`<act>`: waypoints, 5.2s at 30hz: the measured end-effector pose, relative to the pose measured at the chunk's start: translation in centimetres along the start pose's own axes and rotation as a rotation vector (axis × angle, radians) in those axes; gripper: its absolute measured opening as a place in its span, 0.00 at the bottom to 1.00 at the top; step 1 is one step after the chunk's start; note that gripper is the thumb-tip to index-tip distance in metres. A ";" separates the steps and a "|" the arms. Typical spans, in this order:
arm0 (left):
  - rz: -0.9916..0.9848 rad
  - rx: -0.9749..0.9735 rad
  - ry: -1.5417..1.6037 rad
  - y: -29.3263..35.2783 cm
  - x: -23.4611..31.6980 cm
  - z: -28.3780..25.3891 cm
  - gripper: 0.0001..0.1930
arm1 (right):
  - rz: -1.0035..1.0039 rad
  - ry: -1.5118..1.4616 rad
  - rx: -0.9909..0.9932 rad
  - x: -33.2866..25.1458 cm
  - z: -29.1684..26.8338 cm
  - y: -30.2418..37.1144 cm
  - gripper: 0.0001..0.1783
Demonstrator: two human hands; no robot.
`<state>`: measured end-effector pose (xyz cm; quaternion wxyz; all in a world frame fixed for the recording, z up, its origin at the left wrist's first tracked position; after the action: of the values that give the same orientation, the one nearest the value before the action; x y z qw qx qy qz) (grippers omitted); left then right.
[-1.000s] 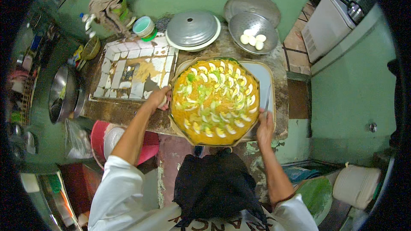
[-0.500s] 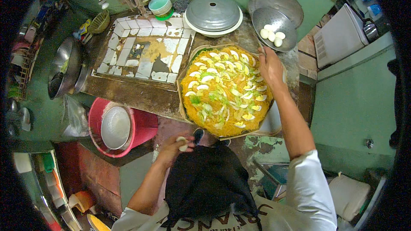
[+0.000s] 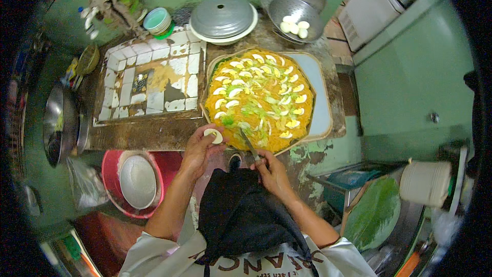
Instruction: The person blanches chopped cabbage in boiling water, then spreads it over a large tray of yellow noodles. They cut hard-boiled eggs in half and arrange the halves in a decorative pattern on top of the noodles and cabbage. The finished tray is lifted and carried out of the kitchen.
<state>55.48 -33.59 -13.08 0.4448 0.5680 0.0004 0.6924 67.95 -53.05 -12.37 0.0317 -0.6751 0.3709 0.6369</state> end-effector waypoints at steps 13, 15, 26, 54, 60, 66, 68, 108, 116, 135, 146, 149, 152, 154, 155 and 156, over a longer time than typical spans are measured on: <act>-0.177 -0.178 -0.050 0.0 -2.9 3.6 0.19 | -0.170 0.027 0.233 -1.8 2.1 5.2 0.17; -0.181 -0.191 -0.081 -0.4 -2.5 3.2 0.20 | -0.180 0.056 0.214 -1.6 2.7 5.2 0.17; -0.300 -0.164 -0.257 -1.8 2.0 -0.3 0.17 | -0.253 -0.276 0.239 3.2 10.0 0.7 0.19; -0.287 -0.196 -0.414 -3.3 0.9 3.2 0.17 | 0.066 -0.853 0.229 2.7 8.8 0.4 0.18; -0.254 -0.174 -0.362 -2.5 0.1 4.1 0.18 | -0.024 -0.697 0.171 1.3 6.8 2.7 0.18; -0.389 -0.220 -0.207 -2.3 -1.7 5.6 0.17 | -0.059 -0.365 0.268 4.6 4.3 3.2 0.14; -0.375 -0.176 -0.238 -2.7 -2.2 6.0 0.17 | -0.083 -0.315 0.305 4.9 3.8 2.5 0.15; -0.358 -0.082 -0.132 -3.8 -7.8 13.7 0.19 | 0.255 -0.496 0.101 5.9 -8.5 0.9 0.17; -0.303 -0.128 -0.141 -3.8 -6.6 14.2 0.18 | -0.079 -0.240 0.135 4.8 -8.4 1.8 0.15; -0.281 -0.087 -0.124 -7.2 -6.3 15.7 0.16 | -0.012 -0.235 0.113 5.0 -9.9 -1.3 0.15; -0.289 -0.074 -0.124 -8.0 -5.6 13.8 0.15 | 0.138 -0.475 0.083 6.2 -7.5 -3.7 0.18; -0.262 -0.084 -0.174 -8.2 -5.4 13.9 0.14 | 0.165 -0.608 0.071 4.9 -7.3 -3.1 0.19; -0.296 -0.125 -0.261 -7.6 -4.7 13.3 0.16 | 0.060 -0.532 0.090 4.7 -6.2 -1.4 0.18; -0.348 -0.140 -0.307 -7.4 -4.0 12.6 0.17 | 0.032 -0.474 0.081 5.5 -5.2 -1.3 0.16; -0.384 -0.132 -0.315 -7.5 -3.7 12.3 0.17 | -0.010 -0.404 0.124 6.0 -4.6 -1.5 0.17; -0.403 -0.143 -0.308 -7.7 -3.4 12.0 0.17 | -0.064 -0.363 0.156 6.5 -4.1 -2.0 0.17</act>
<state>69.50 -37.14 -15.40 0.6078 0.6222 -0.0032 0.4934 71.87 -56.69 -18.16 0.1703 -0.5563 0.3855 0.7162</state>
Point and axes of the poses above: each hand's wrist, its own y-axis away from the middle knuckle, its own z-axis out of the palm, x = y × z, the point moved 1 cm from there along -y, towards the middle knuckle, and after that the axes turned 4 degrees about -y, right-handed, at the moved point
